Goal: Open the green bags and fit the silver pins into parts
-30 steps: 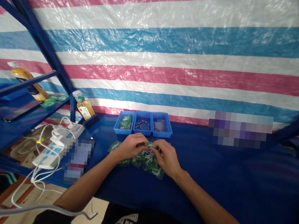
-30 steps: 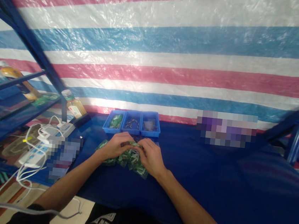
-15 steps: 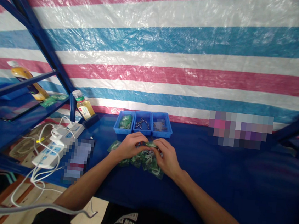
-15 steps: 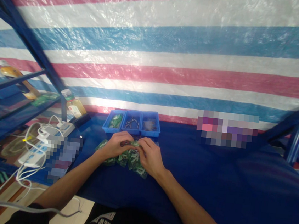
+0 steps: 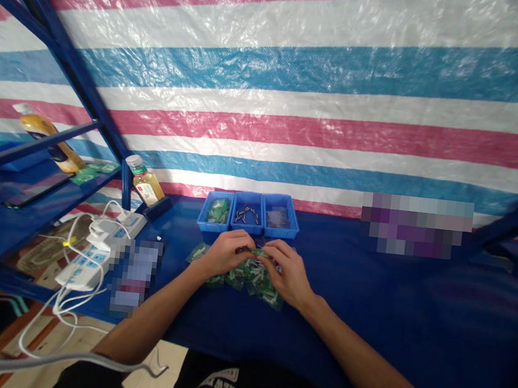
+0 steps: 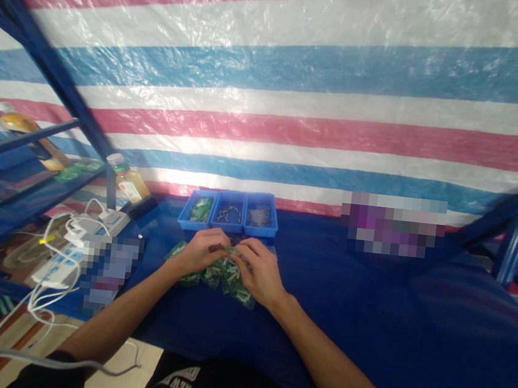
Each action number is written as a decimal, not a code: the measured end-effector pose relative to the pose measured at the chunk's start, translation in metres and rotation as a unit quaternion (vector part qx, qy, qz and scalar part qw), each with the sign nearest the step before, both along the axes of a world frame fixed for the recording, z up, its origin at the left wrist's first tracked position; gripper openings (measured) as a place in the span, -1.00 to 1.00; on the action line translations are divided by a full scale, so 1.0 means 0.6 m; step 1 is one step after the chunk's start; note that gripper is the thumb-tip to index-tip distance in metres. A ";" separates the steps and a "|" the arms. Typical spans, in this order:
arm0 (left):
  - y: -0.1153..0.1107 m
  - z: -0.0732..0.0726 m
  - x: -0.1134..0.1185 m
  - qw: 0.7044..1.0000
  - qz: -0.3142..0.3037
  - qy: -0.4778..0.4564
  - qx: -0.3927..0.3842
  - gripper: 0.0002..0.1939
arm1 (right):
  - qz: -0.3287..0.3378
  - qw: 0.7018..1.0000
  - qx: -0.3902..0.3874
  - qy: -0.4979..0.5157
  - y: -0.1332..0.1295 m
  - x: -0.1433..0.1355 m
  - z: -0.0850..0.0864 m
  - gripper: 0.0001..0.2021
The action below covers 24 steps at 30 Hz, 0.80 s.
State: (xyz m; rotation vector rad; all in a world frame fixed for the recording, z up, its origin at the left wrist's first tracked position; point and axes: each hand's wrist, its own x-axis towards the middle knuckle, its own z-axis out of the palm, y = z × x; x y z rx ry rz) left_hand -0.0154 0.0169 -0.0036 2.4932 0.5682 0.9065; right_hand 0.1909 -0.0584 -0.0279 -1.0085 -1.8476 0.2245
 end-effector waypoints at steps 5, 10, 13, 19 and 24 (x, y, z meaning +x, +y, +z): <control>0.000 0.002 0.000 1.000 -0.009 0.000 0.016 -0.82 | 0.001 1.000 0.001 -0.003 0.000 0.000 -0.004 -0.88; -0.002 0.005 0.000 1.000 -0.002 0.001 0.022 -0.80 | 0.004 1.000 -0.010 -0.001 0.000 0.001 -0.004 -0.84; -0.003 0.007 0.000 1.000 0.000 -0.005 0.027 -0.76 | -0.007 1.000 -0.011 0.015 0.001 0.002 -0.004 -0.85; -0.002 0.007 0.000 0.999 -0.004 -0.011 0.030 -0.82 | -0.018 0.999 -0.026 0.027 0.000 0.001 0.001 -0.90; -0.001 0.007 -0.002 1.000 0.000 0.001 0.027 -0.81 | -0.012 0.999 -0.034 0.024 -0.002 0.001 0.008 -0.86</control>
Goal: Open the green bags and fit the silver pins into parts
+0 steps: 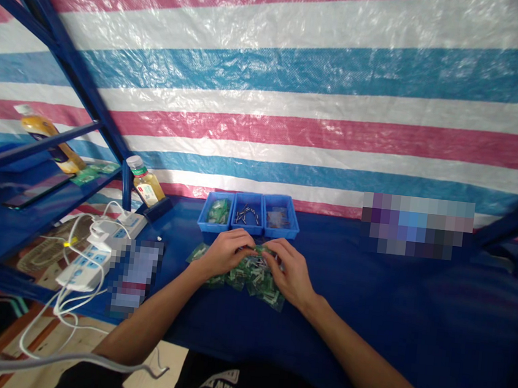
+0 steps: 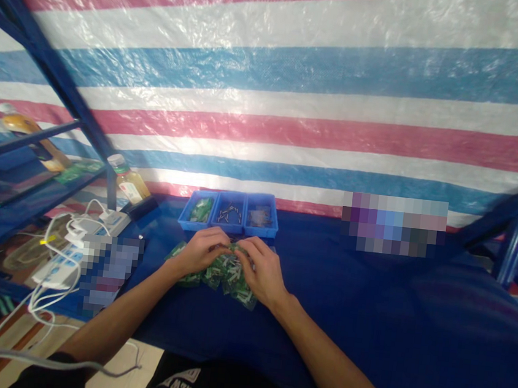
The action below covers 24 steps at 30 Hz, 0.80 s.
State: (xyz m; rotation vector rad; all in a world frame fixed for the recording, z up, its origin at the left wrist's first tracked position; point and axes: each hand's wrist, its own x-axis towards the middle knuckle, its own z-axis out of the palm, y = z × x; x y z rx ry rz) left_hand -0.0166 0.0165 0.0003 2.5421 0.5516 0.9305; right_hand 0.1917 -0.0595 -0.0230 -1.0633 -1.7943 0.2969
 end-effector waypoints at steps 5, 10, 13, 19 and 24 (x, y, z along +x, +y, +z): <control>-0.002 0.001 -0.001 1.000 0.008 -0.004 0.012 -0.82 | -0.003 1.000 0.013 0.001 0.000 0.002 -0.003 -0.84; -0.003 0.004 0.000 1.000 0.015 -0.011 0.002 -0.81 | -0.005 1.000 0.019 -0.007 -0.001 0.002 -0.009 -0.83; -0.002 0.005 0.001 1.000 -0.001 -0.014 0.007 -0.81 | -0.001 1.000 0.019 -0.020 0.000 0.002 -0.011 -0.82; -0.002 0.007 0.001 1.000 -0.006 -0.012 0.022 -0.82 | 0.005 1.000 0.017 -0.023 0.002 0.004 -0.014 -0.81; -0.002 0.011 0.001 0.999 -0.018 -0.010 0.036 -0.81 | 0.008 1.000 0.015 -0.007 0.001 0.007 -0.012 -0.81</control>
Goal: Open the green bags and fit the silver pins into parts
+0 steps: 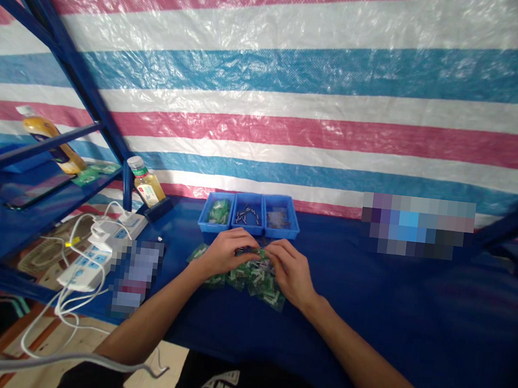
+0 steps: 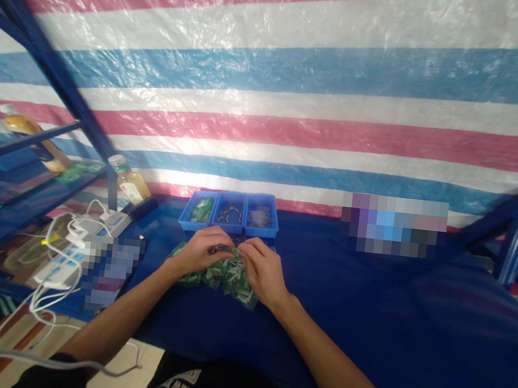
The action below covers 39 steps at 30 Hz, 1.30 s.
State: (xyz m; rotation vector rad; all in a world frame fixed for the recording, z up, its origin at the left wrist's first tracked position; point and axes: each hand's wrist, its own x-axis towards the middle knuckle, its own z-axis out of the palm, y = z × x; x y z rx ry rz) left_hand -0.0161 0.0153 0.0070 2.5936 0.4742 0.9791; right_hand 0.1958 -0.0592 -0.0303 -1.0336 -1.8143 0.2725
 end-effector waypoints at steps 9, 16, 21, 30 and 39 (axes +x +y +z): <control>0.003 -0.007 -0.003 1.000 0.002 0.019 0.001 -0.82 | 0.002 0.999 -0.033 -0.008 0.001 -0.009 0.010 -0.88; 0.004 -0.006 -0.003 1.000 0.000 0.025 -0.004 -0.82 | -0.010 0.999 -0.031 -0.011 0.005 -0.004 -0.004 -0.92; 0.002 -0.003 -0.001 0.998 -0.009 0.055 -0.004 -0.78 | 0.010 1.000 -0.010 -0.001 0.003 -0.004 -0.001 -0.89; 0.000 0.000 -0.003 0.998 -0.004 0.062 0.003 -0.79 | 0.003 0.998 -0.035 -0.049 0.004 -0.006 0.004 -0.93; 0.000 0.001 -0.002 0.998 -0.010 0.054 -0.004 -0.80 | 0.008 0.998 -0.024 -0.055 0.005 -0.002 -0.002 -0.85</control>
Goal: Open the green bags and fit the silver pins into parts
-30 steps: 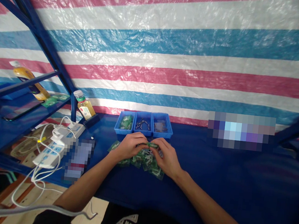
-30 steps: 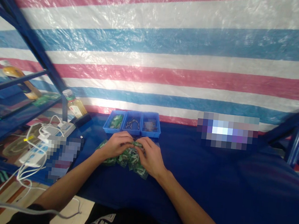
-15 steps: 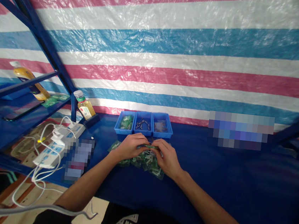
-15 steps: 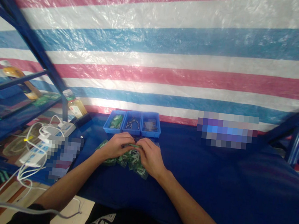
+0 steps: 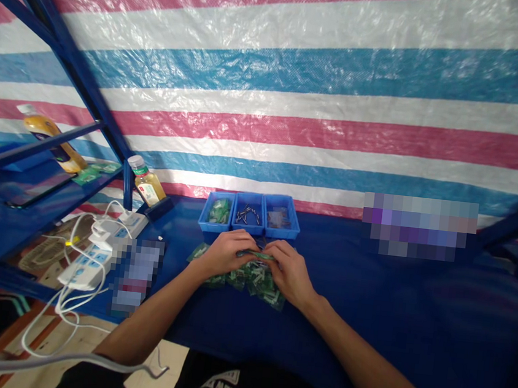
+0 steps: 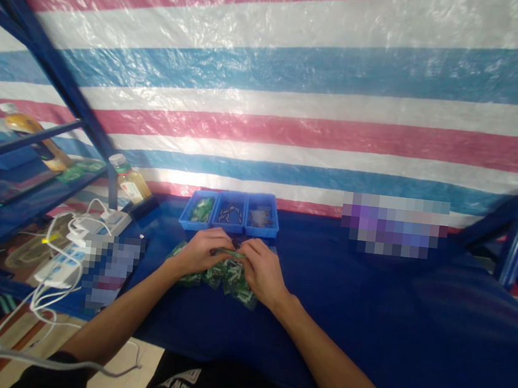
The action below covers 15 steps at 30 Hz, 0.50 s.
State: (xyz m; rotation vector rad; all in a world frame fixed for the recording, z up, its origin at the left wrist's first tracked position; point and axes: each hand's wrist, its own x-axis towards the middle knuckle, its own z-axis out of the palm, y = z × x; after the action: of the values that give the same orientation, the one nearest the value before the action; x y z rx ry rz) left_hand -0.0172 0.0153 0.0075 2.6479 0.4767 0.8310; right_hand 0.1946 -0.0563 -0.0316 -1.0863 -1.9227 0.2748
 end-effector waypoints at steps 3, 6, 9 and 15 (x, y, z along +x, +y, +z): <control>0.002 -0.004 -0.002 1.000 0.004 0.005 0.000 -0.81 | -0.011 1.000 -0.007 0.000 0.000 -0.002 0.004 -0.96; 0.004 -0.008 -0.003 1.000 0.011 0.012 0.001 -0.81 | -0.028 0.999 -0.020 0.005 -0.001 -0.003 0.005 -0.92; 0.004 -0.009 -0.004 1.000 0.013 0.022 0.003 -0.81 | -0.026 0.999 -0.017 0.010 0.000 -0.003 0.001 -0.87; 0.004 -0.007 -0.003 1.000 0.011 0.029 -0.002 -0.81 | -0.002 1.000 0.003 0.015 0.001 0.000 -0.004 -0.87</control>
State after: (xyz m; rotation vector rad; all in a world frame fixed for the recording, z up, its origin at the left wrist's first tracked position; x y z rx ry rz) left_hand -0.0189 0.0178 0.0032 2.6730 0.5224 0.7617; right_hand 0.1946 -0.0560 -0.0341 -1.0772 -1.8930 0.2812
